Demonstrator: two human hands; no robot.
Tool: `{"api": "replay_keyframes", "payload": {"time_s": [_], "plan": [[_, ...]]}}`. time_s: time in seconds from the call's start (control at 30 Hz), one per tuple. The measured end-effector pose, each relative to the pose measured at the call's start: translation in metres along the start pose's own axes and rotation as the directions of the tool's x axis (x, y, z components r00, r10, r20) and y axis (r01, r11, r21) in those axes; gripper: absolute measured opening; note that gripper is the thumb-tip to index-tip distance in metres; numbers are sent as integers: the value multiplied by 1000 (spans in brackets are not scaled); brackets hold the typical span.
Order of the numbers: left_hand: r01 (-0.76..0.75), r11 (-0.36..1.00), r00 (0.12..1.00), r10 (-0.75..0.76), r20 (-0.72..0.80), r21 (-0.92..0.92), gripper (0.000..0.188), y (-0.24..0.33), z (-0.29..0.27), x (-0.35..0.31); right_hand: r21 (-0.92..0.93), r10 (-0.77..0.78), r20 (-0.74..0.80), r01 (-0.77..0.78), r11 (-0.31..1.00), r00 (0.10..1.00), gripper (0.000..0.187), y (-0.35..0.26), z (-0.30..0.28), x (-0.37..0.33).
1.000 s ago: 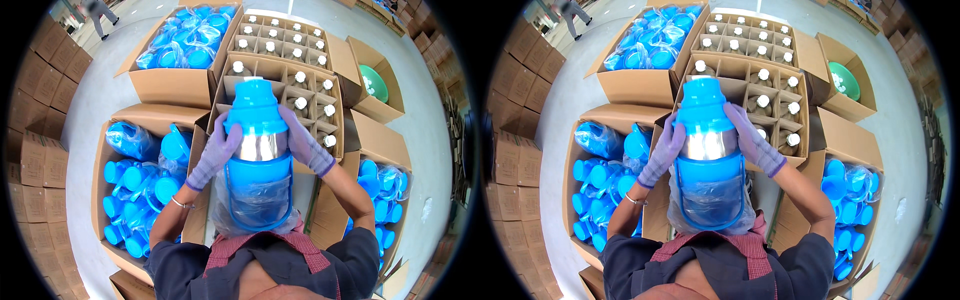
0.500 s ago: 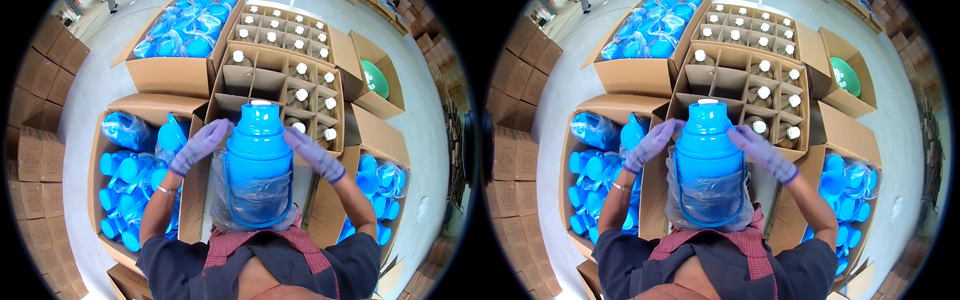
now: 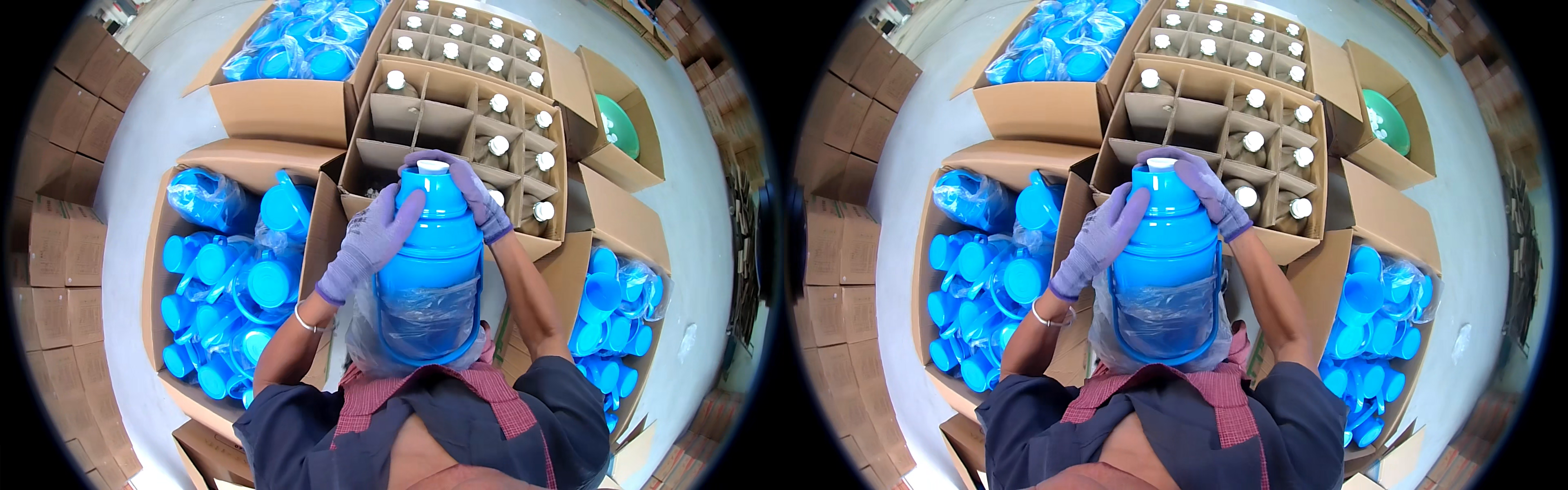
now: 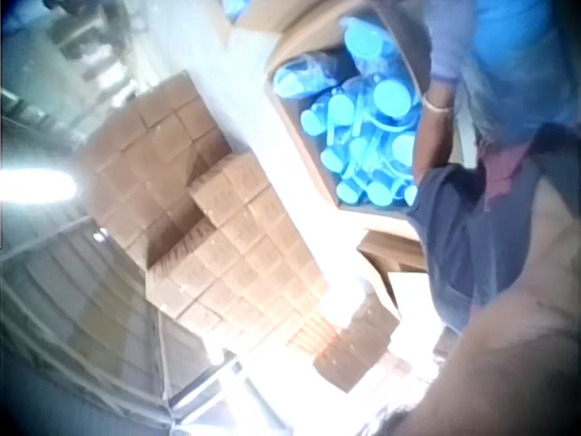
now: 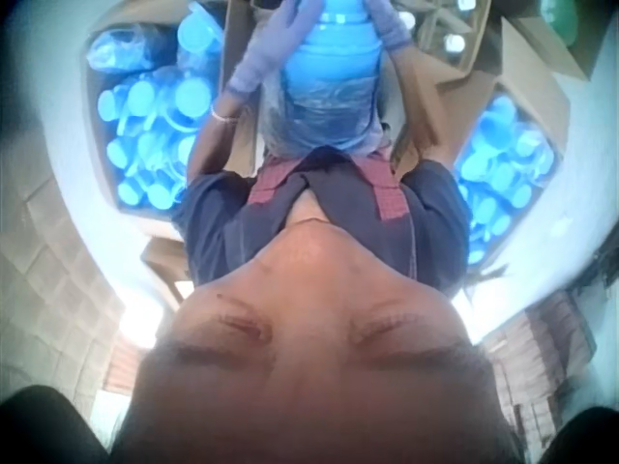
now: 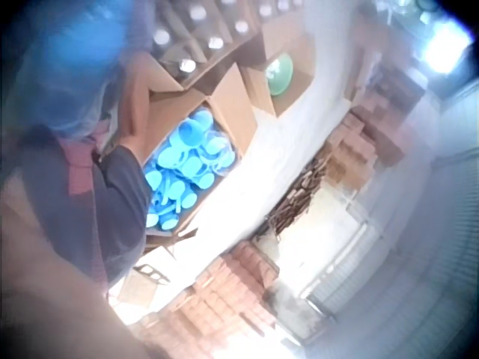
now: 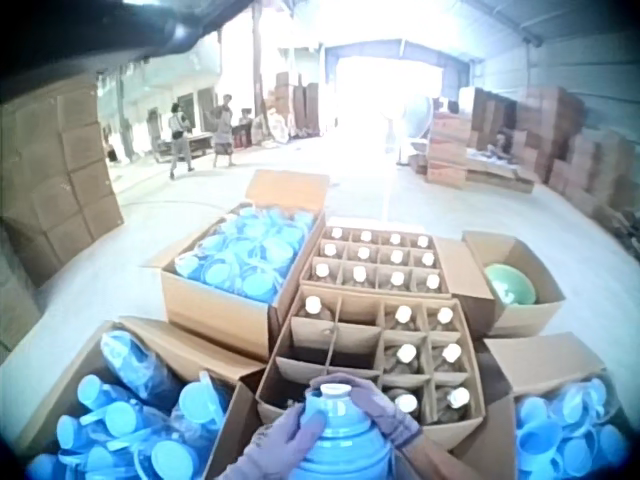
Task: The person assembles water thermoses by taking metal containers from cardboard boxes and inserting them into blue plastic outer shells, then placing the finished units into plastic bags.
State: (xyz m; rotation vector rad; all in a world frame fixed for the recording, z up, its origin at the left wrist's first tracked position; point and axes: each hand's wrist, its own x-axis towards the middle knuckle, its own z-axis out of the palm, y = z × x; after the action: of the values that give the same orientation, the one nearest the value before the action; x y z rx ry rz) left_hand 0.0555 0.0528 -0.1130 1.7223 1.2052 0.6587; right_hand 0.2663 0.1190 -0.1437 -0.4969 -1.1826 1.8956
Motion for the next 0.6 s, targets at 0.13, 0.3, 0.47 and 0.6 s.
{"api": "replay_keyframes", "payload": {"time_s": [0.13, 0.3, 0.47, 0.6], "plan": [[208, 434, 973, -181, 141, -877, 46, -39, 20, -3, -313, 2, -182, -60, 948, 983, 57, -45, 61, -25], [31, 434, 997, 46, 57, -900, 52, -119, 92, -21, -410, -112, -183, 28, 912, 977, 70, -96, 94, -69], [237, 718, 967, -112, 227, -655, 39, -13, 6, -70, -590, -258, -448, -67, 805, 856, 69, -97, 91, -105], [150, 744, 931, 115, 346, -651, 27, 66, 23, -140, -744, -218, -548, -352, 569, 807, 69, -109, 102, -113]]}}
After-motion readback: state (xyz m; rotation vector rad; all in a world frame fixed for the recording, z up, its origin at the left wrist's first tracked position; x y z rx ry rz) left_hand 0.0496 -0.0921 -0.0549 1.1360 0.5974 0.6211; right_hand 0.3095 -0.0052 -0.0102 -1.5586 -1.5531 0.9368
